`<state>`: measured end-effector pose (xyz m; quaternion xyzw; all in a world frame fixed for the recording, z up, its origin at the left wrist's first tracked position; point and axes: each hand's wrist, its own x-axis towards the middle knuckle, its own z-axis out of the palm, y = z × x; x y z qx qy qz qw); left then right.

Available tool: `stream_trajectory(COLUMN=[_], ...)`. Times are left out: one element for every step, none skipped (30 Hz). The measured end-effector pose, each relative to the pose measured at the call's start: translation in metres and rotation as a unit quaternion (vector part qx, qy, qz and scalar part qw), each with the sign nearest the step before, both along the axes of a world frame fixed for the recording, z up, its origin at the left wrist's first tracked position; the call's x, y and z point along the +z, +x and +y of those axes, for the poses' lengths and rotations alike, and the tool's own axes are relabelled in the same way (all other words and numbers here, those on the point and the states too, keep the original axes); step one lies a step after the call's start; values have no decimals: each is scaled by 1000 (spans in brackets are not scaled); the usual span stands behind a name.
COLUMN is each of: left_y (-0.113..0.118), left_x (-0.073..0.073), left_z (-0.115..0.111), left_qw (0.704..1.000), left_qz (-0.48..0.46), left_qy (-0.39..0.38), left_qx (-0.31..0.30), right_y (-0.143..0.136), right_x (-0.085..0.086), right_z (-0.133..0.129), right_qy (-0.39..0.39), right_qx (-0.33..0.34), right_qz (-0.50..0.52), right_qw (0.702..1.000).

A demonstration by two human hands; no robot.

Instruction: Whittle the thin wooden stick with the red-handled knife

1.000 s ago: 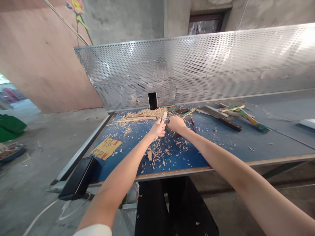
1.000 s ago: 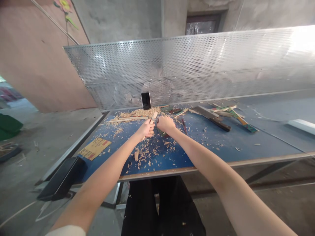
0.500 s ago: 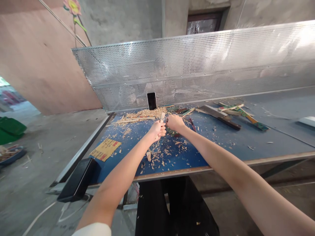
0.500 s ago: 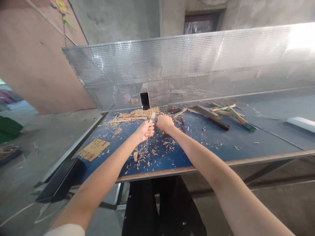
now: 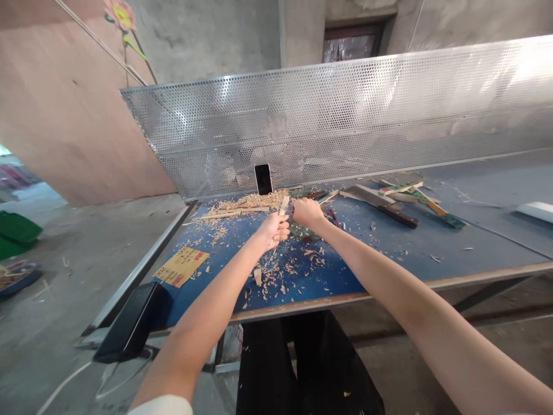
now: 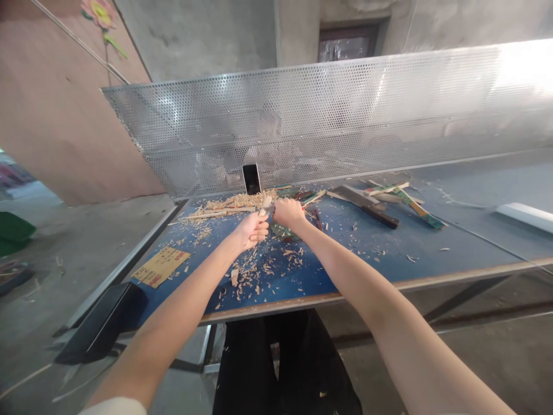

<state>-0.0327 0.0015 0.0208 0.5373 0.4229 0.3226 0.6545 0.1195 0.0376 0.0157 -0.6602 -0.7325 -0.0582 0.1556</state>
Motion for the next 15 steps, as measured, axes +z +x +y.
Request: stream_trajectory(left_y=[-2, -2, -2, 0, 2, 5, 8, 10, 12, 14, 15, 15, 15, 14, 13], left_x=[2, 2, 0, -4, -8, -14, -19, -23, -26, -29, -29, -29, -27, -25, -22], left_z=[0, 0, 0, -1, -2, -4, -6, -7, -8, -9, -10, -10, -9, -8, -7], left_qw=[1000, 999, 995, 981, 960, 938, 921, 910, 903, 901, 901, 903, 907, 917, 933], left_qz=[5, 26, 63, 107, 151, 180, 195, 204, 207, 208, 206, 201, 194, 182, 159], left_qy=[-13, 4, 48, 107, 168, 216, 252, 276, 290, 297, 298, 294, 285, 269, 238], left_qx=[-5, 17, 64, 117, 168, 201, 222, 233, 238, 239, 239, 241, 240, 234, 218], right_y=[-1, -2, -4, -6, -7, -9, -10, -12, -13, -14, -14, -14, -14, -14, -13], right_x=[0, 0, 0, 0, 0, 0, 0, 0, 0, 1, 1, 1, 1, 2, 2], right_z=[1, 1, 2, 2, 3, 2, 2, 2, 1, 1, 0, 0, -1, -1, -1], right_qy=[-1, -1, -1, 1, 4, 7, 10, 13, 13, 11, 10, 7, 4, -2, -9], right_qx=[1, 3, 4, 5, 5, 4, 2, -2, -7, -12, -16, -19, -22, -24, -26], right_qz=[1, 2, 4, 6, 8, 12, 18, 25, 31, 36, 39, 38, 36, 31, 25], right_qw=[1000, 1000, 1000, 1000, 1000, 1000, 1000, 1000, 999, 999, 999, 999, 999, 999, 999])
